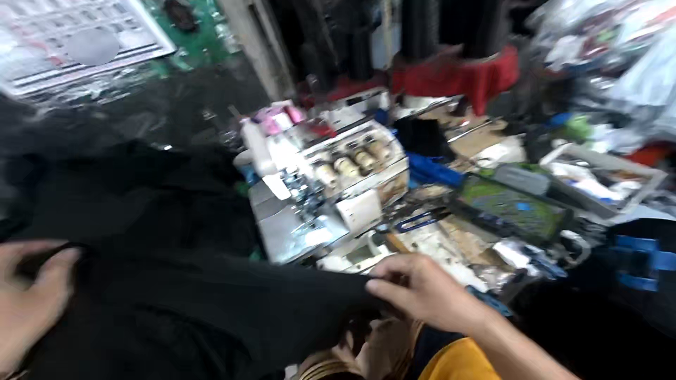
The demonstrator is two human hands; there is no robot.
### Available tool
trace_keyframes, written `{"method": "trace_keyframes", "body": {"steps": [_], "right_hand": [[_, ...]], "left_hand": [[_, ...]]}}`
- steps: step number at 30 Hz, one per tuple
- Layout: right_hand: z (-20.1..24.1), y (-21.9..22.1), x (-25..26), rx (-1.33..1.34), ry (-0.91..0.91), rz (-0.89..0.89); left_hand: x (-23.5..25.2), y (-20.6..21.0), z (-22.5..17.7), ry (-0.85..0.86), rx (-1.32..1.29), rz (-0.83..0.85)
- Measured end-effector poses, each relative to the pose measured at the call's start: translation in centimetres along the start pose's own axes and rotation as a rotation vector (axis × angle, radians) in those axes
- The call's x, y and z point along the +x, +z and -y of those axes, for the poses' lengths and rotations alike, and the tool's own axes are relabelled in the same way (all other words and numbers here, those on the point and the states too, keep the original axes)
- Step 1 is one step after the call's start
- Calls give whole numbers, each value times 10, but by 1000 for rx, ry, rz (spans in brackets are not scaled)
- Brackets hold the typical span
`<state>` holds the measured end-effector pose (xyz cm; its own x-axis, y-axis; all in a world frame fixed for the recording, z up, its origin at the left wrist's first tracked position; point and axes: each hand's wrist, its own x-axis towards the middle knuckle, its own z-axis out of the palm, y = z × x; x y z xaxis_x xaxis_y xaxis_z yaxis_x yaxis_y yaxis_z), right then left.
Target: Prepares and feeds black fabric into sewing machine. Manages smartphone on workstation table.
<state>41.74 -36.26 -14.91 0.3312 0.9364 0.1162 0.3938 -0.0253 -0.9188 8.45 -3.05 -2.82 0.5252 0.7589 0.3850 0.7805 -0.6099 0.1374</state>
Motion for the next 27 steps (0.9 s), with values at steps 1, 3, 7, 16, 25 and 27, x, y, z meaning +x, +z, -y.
{"method": "trace_keyframes", "body": {"steps": [1, 3, 7, 16, 25, 27], "right_hand": [[-5, -1, 0, 61, 9, -9], [-11, -1, -2, 182, 35, 13], [-11, 0, -8, 279, 98, -31], [-4, 4, -6, 341, 45, -140], [-7, -3, -16, 382, -42, -73], [-9, -4, -18, 369, -55, -59]], "left_hand": [[4, 2, 12, -66, -20, -11], [7, 7, 30, -120, 1, -34], [11, 18, 52, -91, -6, -115], [-38, -12, -113, 340, -176, -181], [-77, 78, -230, 636, -628, 356], [-78, 82, -229, 623, -661, 349]]}}
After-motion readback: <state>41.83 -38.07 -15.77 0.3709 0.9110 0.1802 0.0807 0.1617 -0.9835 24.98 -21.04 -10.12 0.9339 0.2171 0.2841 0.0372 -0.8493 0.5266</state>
